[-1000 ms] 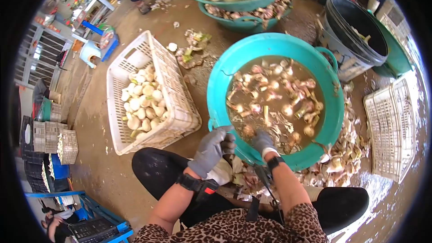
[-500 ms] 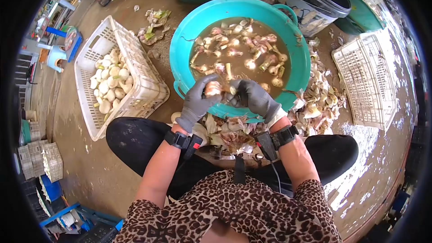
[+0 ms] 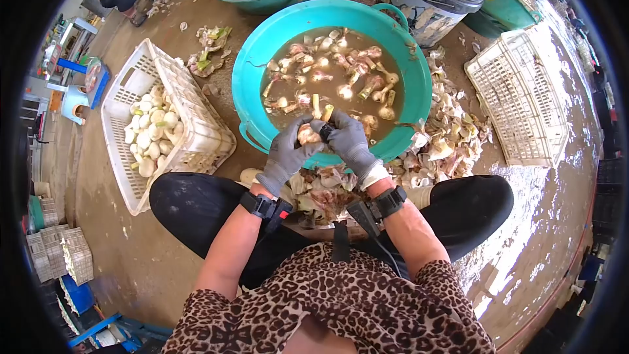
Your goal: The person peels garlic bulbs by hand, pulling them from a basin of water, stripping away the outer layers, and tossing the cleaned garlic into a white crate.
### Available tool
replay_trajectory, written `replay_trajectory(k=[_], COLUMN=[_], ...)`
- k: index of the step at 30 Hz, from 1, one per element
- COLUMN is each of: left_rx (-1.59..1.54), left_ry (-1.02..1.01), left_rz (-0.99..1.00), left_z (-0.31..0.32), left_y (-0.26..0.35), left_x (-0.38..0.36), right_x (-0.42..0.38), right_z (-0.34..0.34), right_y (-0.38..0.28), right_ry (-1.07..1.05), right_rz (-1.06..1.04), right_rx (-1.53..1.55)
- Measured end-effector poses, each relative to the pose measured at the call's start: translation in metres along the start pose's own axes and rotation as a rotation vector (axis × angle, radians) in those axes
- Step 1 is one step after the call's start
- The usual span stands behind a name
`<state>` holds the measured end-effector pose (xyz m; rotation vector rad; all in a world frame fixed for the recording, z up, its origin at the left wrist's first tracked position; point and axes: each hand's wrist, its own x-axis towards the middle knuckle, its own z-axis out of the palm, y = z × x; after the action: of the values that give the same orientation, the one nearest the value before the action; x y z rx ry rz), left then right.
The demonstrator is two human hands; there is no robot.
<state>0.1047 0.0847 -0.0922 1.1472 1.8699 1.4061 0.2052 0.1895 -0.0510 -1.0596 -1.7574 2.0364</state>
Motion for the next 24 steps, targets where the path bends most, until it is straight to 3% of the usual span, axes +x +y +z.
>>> replay_trajectory(k=[4,9,11,15,17,19,21,24], left_rx=[-0.096,-0.297,-0.266,-0.37,-0.744,-0.777,-0.81,-0.806], left_ry=[-0.022,-0.011,-0.036,0.001,-0.08,-0.041,-0.004,-0.062], left_rz=[-0.084,-0.152,-0.316,-0.2,-0.6,-0.621,-0.646,-0.815], left_z=[-0.001,-0.005,-0.014,-0.012,-0.016,-0.009,-0.006,-0.015], left_y=[-0.001,-0.01,-0.001,-0.022,-0.01,-0.017,-0.021,-0.001], left_x=[0.001,0.001,0.003,0.0,-0.002,0.002,0.002,0.004], right_x=[0.005,0.007,0.005,0.007,0.007,0.01,0.015,0.008], right_z=[-0.003,-0.005,-0.006,-0.009,-0.005,-0.004,-0.006,-0.006], right_y=[0.006,0.011,0.008,0.014,0.015,0.022,0.04,0.031], right_ry=[0.016,-0.104,-0.142,-0.258,-0.214,-0.168,-0.136,-0.158], right_rz=[0.08,0.063,0.054,0.034,0.07,0.106,-0.483,-0.499], right_rx=[-0.218,0.006,0.032,0.097,-0.071,-0.237,-0.645,-0.569])
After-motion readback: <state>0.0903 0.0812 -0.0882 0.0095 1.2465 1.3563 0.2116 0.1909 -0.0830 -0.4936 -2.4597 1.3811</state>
